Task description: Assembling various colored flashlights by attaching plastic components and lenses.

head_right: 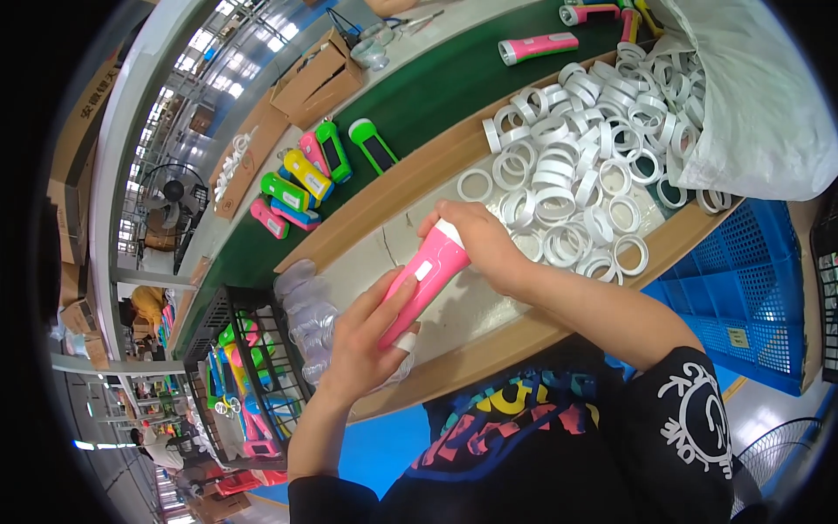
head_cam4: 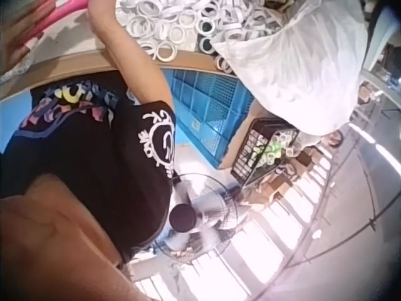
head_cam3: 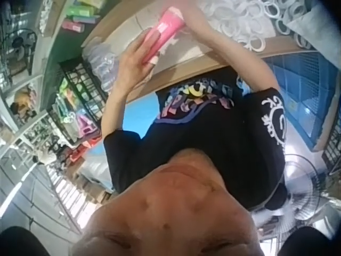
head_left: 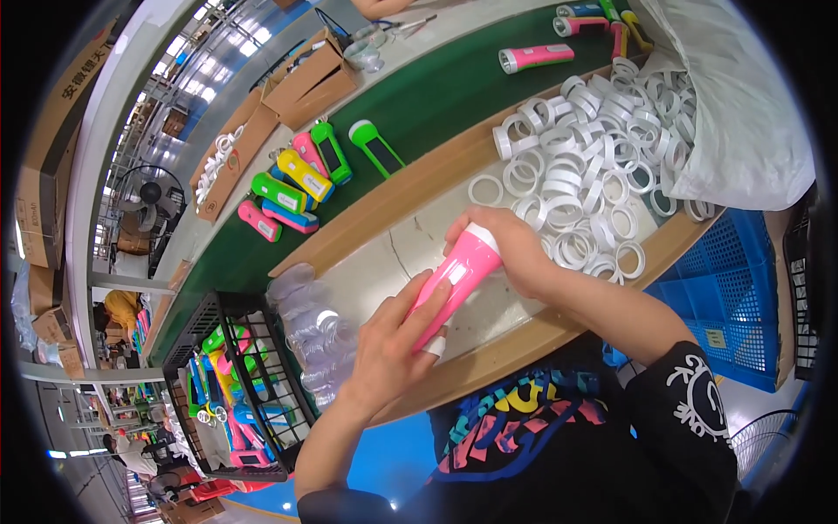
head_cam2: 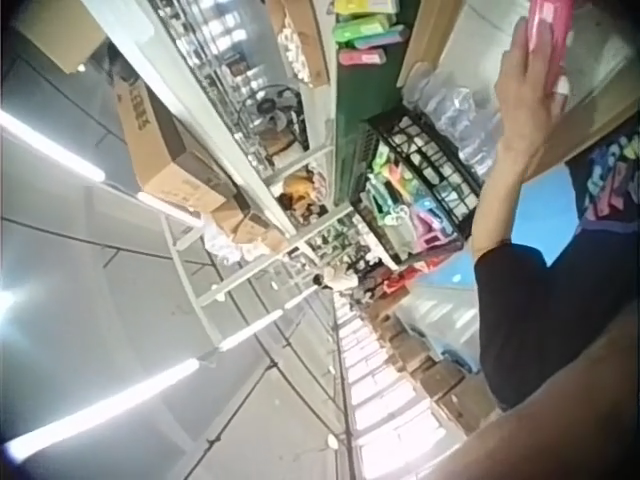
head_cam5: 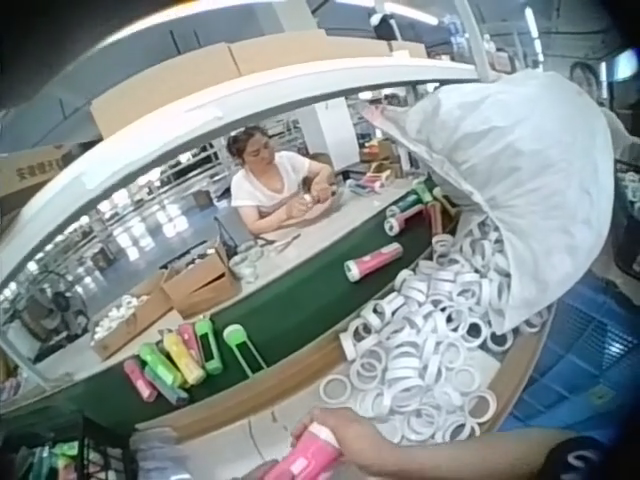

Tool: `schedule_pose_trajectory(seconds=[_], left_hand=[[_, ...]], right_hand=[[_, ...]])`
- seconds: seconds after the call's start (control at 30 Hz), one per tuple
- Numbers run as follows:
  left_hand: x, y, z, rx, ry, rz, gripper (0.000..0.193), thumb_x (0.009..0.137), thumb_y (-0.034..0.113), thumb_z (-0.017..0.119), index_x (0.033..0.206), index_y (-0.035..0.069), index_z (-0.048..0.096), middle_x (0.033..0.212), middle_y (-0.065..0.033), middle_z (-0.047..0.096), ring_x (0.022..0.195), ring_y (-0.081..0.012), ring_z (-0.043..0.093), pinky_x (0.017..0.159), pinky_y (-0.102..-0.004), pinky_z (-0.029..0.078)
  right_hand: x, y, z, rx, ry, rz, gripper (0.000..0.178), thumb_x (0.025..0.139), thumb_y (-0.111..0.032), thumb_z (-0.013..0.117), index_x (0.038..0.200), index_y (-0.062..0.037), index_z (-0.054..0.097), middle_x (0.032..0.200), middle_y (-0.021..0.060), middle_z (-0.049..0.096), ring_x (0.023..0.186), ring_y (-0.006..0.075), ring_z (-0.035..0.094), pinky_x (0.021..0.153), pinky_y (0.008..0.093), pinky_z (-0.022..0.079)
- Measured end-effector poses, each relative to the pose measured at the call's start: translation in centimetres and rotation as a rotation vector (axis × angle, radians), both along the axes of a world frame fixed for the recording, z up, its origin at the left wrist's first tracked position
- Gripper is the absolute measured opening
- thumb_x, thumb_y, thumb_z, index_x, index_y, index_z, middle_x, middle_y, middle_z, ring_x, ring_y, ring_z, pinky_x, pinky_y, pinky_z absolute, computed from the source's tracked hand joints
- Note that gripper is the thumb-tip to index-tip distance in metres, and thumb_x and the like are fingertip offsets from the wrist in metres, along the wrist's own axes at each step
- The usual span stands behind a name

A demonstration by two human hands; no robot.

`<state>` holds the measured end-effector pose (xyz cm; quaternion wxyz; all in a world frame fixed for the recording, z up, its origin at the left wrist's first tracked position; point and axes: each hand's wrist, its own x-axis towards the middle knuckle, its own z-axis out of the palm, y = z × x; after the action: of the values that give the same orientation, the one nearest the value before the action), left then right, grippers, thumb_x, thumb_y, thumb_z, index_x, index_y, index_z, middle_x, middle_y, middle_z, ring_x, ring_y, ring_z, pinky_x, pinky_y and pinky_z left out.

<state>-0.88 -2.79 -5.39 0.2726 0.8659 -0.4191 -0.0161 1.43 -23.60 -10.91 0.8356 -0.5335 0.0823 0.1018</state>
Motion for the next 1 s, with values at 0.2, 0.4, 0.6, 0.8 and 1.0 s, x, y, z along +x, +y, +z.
schedule_pose_trajectory(seconds=[0.2, 0.4, 0.6, 0.8, 1.0], left_hand=[[-2.3, -0.1, -4.1, -0.830, 1.171, 0.385, 0.076, 0.071, 0.018, 0.074, 0.135, 0.002, 0.034, 0.118, -0.0189, 0.054, 0.080, -0.0287, 0.061, 0.061, -0.0345, 0.052], [-5.4, -2.5, -6.0, -1.147, 1.679, 0.239, 0.079, 0.076, 0.035, 0.072, 0.136, 0.005, 0.029, 0.114, -0.0177, 0.055, 0.076, -0.0221, 0.060, 0.060, -0.0309, 0.051], [-6.3, -2.6, -4.8, -0.651, 1.360, 0.323, 0.046, 0.077, 0.012, 0.071, 0.116, 0.004, 0.049, 0.084, -0.0025, 0.058, 0.066, -0.0112, 0.055, 0.057, -0.0248, 0.047], [-9.5, -4.2, -3.4, -1.108, 1.977, -0.057, 0.052, 0.075, 0.009, 0.068, 0.118, -0.001, 0.042, 0.071, -0.0082, 0.050, 0.055, -0.0142, 0.048, 0.047, -0.0254, 0.040], [-6.3, -3.1, -5.7, -0.240, 0.559, 0.417, 0.044, 0.073, 0.011, 0.067, 0.114, 0.003, 0.052, 0.092, -0.0151, 0.064, 0.081, -0.0285, 0.065, 0.076, -0.0355, 0.051]], right_hand=[[-0.5, -0.6, 1.7, 0.293, 0.062, 0.131, 0.049, 0.095, -0.043, 0.037, 0.115, -0.0012, 0.053, 0.111, 0.0166, 0.060, 0.105, 0.0223, 0.057, 0.091, 0.0351, 0.044], [-2.4, 1.1, -0.2, 0.577, -0.172, 0.094, 0.048, 0.088, -0.033, 0.059, 0.123, -0.0056, 0.040, 0.114, 0.0176, 0.054, 0.115, 0.0317, 0.051, 0.096, 0.0442, 0.043], [-3.5, 1.7, 1.5, 0.521, -0.277, -0.019, 0.034, 0.080, -0.029, 0.068, 0.096, -0.0097, 0.045, 0.097, 0.0163, 0.059, 0.099, 0.0320, 0.060, 0.095, 0.0445, 0.045], [-4.0, 2.7, 0.6, 1.209, -0.549, 0.251, 0.025, 0.082, -0.028, 0.064, 0.082, -0.0111, 0.046, 0.096, 0.0178, 0.057, 0.102, 0.0353, 0.059, 0.093, 0.0463, 0.045], [-4.8, 1.5, 0.0, 0.133, -0.422, -0.184, 0.019, 0.082, -0.014, 0.059, 0.090, -0.0075, 0.043, 0.093, 0.0165, 0.057, 0.092, 0.0270, 0.060, 0.081, 0.0386, 0.049]])
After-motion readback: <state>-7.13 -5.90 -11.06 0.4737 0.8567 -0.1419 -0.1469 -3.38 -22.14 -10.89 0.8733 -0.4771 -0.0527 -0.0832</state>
